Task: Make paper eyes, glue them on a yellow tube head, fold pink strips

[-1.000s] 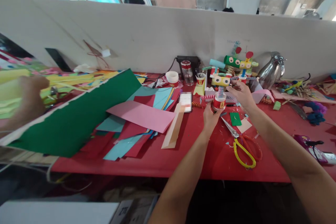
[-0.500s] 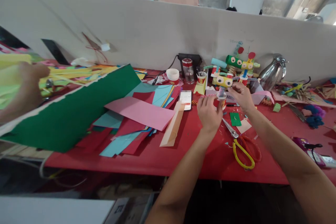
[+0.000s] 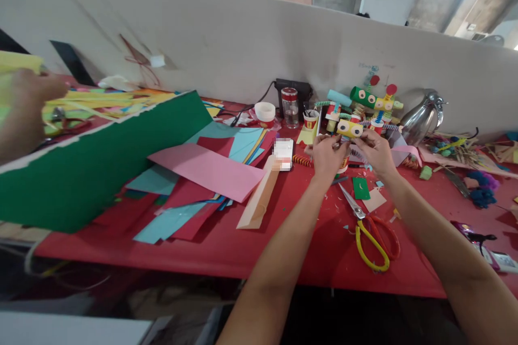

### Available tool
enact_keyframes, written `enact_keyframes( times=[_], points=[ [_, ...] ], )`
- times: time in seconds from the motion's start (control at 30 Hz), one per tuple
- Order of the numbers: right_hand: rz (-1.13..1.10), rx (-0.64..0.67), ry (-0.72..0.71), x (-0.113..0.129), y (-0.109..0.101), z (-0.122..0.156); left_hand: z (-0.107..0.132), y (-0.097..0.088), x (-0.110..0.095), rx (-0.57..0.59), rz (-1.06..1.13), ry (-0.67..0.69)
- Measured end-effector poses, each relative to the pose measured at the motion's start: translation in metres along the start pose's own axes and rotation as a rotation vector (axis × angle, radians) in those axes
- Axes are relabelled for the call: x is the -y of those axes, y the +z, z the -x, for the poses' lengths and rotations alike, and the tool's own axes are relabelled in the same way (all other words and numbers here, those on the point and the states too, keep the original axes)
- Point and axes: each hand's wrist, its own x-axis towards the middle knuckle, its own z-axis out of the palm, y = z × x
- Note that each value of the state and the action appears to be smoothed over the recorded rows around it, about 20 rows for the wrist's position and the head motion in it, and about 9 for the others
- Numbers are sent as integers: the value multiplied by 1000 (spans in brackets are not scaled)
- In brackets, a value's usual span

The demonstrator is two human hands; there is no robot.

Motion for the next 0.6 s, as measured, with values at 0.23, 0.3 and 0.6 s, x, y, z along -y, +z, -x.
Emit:
enact_keyframes(
  times=[0.23, 0.3, 0.6],
  points=[
    [95, -18, -72, -9, -5, 0, 2, 2, 2, 32, -99, 47],
    [132, -37, -99, -10, -5, 0, 3, 3, 3, 11, -99, 38],
    [255, -65, -209, -7, -2, 0, 4, 6, 5, -20, -44, 58]
  ],
)
